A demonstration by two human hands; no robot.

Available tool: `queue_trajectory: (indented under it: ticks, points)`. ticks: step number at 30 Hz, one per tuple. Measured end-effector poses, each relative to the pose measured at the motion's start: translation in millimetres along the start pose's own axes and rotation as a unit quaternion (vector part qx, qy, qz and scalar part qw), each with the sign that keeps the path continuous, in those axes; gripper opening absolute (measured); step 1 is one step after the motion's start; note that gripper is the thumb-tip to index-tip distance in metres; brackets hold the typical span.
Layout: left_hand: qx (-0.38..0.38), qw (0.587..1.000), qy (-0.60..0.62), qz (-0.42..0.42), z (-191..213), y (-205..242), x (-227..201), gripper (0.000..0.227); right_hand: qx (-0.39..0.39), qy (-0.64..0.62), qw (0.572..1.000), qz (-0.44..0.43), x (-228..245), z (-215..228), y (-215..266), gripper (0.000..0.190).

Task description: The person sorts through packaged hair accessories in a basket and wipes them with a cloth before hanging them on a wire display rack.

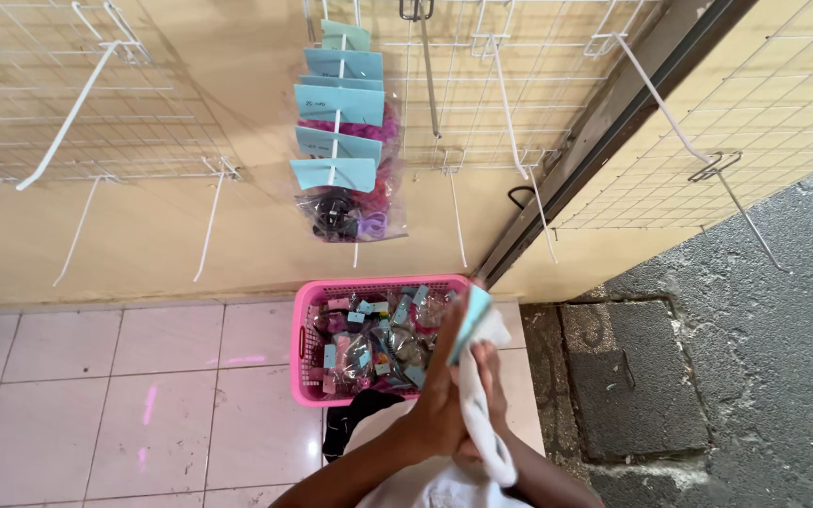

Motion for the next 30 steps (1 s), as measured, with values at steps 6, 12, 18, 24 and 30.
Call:
queue_trajectory:
  ticks: [6, 12, 18, 24, 30]
  points:
    - [0.131, 0.988, -0.082, -0.007, -13.1, 20.4, -4.0, 0.073, 0.058, 0.229, 0.967, 0.097, 156.9, -40.0, -33.4, 0.084]
    - [0.143, 0.988, -0.056, 0.018, 1.9, 15.0, -13.3, 0.072, 0.127, 0.381, 0.892, 0.207, 185.3, -90.9, -35.8, 0.065]
    - [0.229, 0.966, -0.106, 0.051, -12.0, 30.5, -2.5, 0.073, 0.012, 0.31, 0.929, 0.204, 177.4, -55.4, -45.7, 0.046]
    - [0.096, 0.915, 0.194, 0.34, 4.0, 45.7, 53.4, 0.086, -0.061, 0.443, 0.784, 0.43, 49.1, -33.3, -37.6, 0.028]
    - [-0.03, 0.841, 0.35, 0.411, 21.2, 57.7, 67.7, 0.085, 0.008, 0.429, 0.835, 0.343, 92.5, -26.2, -44.9, 0.049]
Point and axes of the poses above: each hand's wrist, its own y-axis away from the middle knuckle, its own z-axis out of the back of the hand, x = y × z, the point moved 4 cm from there along -y, towards the middle knuckle, and after that the axes turned 11 degrees about y, right-handed, at the moved point
